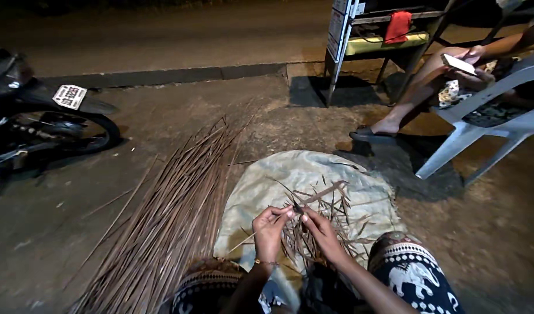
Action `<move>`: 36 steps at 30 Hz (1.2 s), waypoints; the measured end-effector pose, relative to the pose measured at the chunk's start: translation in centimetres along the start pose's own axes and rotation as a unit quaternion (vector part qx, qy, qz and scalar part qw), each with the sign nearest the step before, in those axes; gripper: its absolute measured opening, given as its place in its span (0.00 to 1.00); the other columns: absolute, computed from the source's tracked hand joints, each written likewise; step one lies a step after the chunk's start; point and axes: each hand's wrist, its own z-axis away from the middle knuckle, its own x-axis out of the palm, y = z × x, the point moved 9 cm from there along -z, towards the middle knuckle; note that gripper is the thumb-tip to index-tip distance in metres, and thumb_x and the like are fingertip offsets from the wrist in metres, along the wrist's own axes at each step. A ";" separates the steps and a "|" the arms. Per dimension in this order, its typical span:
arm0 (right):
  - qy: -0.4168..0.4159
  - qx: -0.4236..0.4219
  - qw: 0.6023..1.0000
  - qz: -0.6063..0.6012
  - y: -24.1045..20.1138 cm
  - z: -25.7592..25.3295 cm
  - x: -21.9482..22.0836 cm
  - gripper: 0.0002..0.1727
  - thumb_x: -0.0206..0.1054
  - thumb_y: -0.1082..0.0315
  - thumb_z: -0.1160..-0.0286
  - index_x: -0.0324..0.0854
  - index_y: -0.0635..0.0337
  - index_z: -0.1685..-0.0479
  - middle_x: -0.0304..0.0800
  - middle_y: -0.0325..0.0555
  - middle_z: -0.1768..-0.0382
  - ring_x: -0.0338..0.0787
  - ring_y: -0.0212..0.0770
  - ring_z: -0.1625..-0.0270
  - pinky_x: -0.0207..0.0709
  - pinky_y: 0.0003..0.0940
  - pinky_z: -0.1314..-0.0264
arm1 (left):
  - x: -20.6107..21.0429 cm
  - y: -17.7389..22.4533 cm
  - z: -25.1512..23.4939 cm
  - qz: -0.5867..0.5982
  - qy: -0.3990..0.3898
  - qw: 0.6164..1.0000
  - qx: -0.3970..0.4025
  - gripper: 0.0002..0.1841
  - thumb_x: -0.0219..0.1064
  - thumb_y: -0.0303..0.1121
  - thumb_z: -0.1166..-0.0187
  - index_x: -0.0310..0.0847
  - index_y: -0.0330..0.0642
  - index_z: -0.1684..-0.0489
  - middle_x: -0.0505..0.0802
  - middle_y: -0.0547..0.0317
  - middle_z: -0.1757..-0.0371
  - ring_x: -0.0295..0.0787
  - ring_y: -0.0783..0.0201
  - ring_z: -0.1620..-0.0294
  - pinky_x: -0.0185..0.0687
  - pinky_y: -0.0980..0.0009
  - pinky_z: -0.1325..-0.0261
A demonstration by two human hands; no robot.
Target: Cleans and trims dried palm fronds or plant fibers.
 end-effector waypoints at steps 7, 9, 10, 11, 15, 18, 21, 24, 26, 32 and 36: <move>0.004 0.003 0.999 -0.045 0.5 -0.2 0.6 0.22 0.51 0.59 0.10 0.83 0.67 0.38 0.80 0.33 0.72 0.75 0.21 0.72 0.73 0.21 0.64 | 0.0 0.1 0.1 0.004 0.013 1.000 -0.004 0.08 0.74 0.09 0.37 0.88 0.30 0.70 0.99 0.55 0.65 0.98 0.68 0.66 0.94 0.72 0.53; 0.007 0.004 0.999 -0.052 0.6 -0.4 0.5 0.21 0.51 0.61 0.10 0.84 0.67 0.39 0.79 0.32 0.72 0.73 0.19 0.73 0.71 0.19 0.65 | 0.1 0.0 0.1 0.003 0.009 1.000 -0.001 0.08 0.74 0.09 0.37 0.87 0.30 0.71 0.99 0.54 0.65 0.98 0.67 0.64 0.94 0.72 0.51; 0.009 0.010 0.998 -0.054 0.8 -0.5 0.4 0.21 0.51 0.62 0.10 0.84 0.67 0.39 0.79 0.31 0.72 0.72 0.18 0.73 0.70 0.18 0.66 | 0.1 0.0 0.0 0.001 0.004 1.000 0.004 0.07 0.74 0.10 0.37 0.87 0.31 0.71 0.99 0.54 0.65 0.99 0.66 0.63 0.94 0.71 0.50; 0.013 0.018 0.998 -0.055 0.9 -0.6 0.3 0.20 0.52 0.62 0.10 0.84 0.67 0.40 0.79 0.31 0.72 0.71 0.18 0.74 0.69 0.18 0.66 | 0.1 0.0 0.0 -0.003 -0.001 1.000 0.011 0.07 0.75 0.10 0.37 0.87 0.31 0.71 0.99 0.53 0.64 0.99 0.65 0.61 0.94 0.70 0.49; 0.024 0.034 0.998 -0.038 1.4 -1.2 -0.6 0.20 0.53 0.61 0.11 0.85 0.65 0.38 0.84 0.34 0.67 0.74 0.20 0.71 0.72 0.22 0.62 | 0.2 0.2 -0.1 -0.014 -0.010 0.999 0.036 0.06 0.76 0.12 0.37 0.89 0.30 0.71 0.99 0.54 0.64 0.99 0.67 0.60 0.94 0.71 0.49; 0.015 0.048 0.999 -0.016 1.6 -1.6 -1.1 0.21 0.55 0.58 0.11 0.86 0.63 0.37 0.86 0.36 0.65 0.77 0.23 0.68 0.74 0.25 0.59 | 0.2 0.5 -0.1 -0.013 -0.012 0.999 0.051 0.06 0.76 0.12 0.37 0.89 0.30 0.71 0.99 0.54 0.64 0.99 0.67 0.60 0.94 0.72 0.49; 0.012 0.057 0.998 -0.004 2.1 -2.0 -1.6 0.20 0.56 0.58 0.11 0.87 0.63 0.40 0.88 0.39 0.64 0.80 0.25 0.66 0.76 0.29 0.56 | 0.1 0.6 0.1 -0.010 -0.014 0.998 0.057 0.06 0.75 0.12 0.37 0.89 0.31 0.71 0.99 0.54 0.64 0.99 0.66 0.60 0.94 0.71 0.49; 0.003 0.069 0.998 0.009 2.9 -2.3 -1.9 0.20 0.56 0.57 0.11 0.86 0.63 0.39 0.88 0.42 0.62 0.81 0.29 0.64 0.77 0.33 0.54 | -0.1 0.6 0.2 -0.009 -0.013 0.998 0.059 0.06 0.75 0.12 0.37 0.89 0.31 0.72 0.99 0.53 0.64 0.99 0.66 0.60 0.94 0.72 0.50; -0.002 0.078 0.997 0.019 3.0 -2.5 -2.0 0.21 0.56 0.57 0.11 0.85 0.63 0.38 0.88 0.43 0.63 0.81 0.31 0.65 0.77 0.35 0.55 | -0.3 0.7 0.3 -0.014 -0.012 0.998 0.058 0.06 0.75 0.12 0.37 0.89 0.31 0.72 0.99 0.53 0.64 0.99 0.66 0.60 0.94 0.72 0.50; -0.006 0.089 0.996 0.030 4.0 -3.0 -2.6 0.21 0.55 0.58 0.10 0.86 0.65 0.40 0.87 0.44 0.64 0.80 0.33 0.65 0.76 0.36 0.55 | -0.8 1.2 0.7 -0.023 -0.010 0.999 0.041 0.05 0.74 0.13 0.36 0.89 0.31 0.71 0.99 0.53 0.65 0.99 0.66 0.61 0.94 0.71 0.50; 0.017 0.098 0.995 0.031 5.3 -3.3 -3.7 0.19 0.55 0.58 0.10 0.87 0.64 0.47 0.79 0.38 0.72 0.74 0.30 0.71 0.72 0.33 0.61 | -1.2 2.1 1.2 -0.017 -0.012 0.998 0.057 0.07 0.75 0.11 0.38 0.89 0.32 0.73 0.99 0.54 0.65 0.99 0.66 0.61 0.94 0.72 0.51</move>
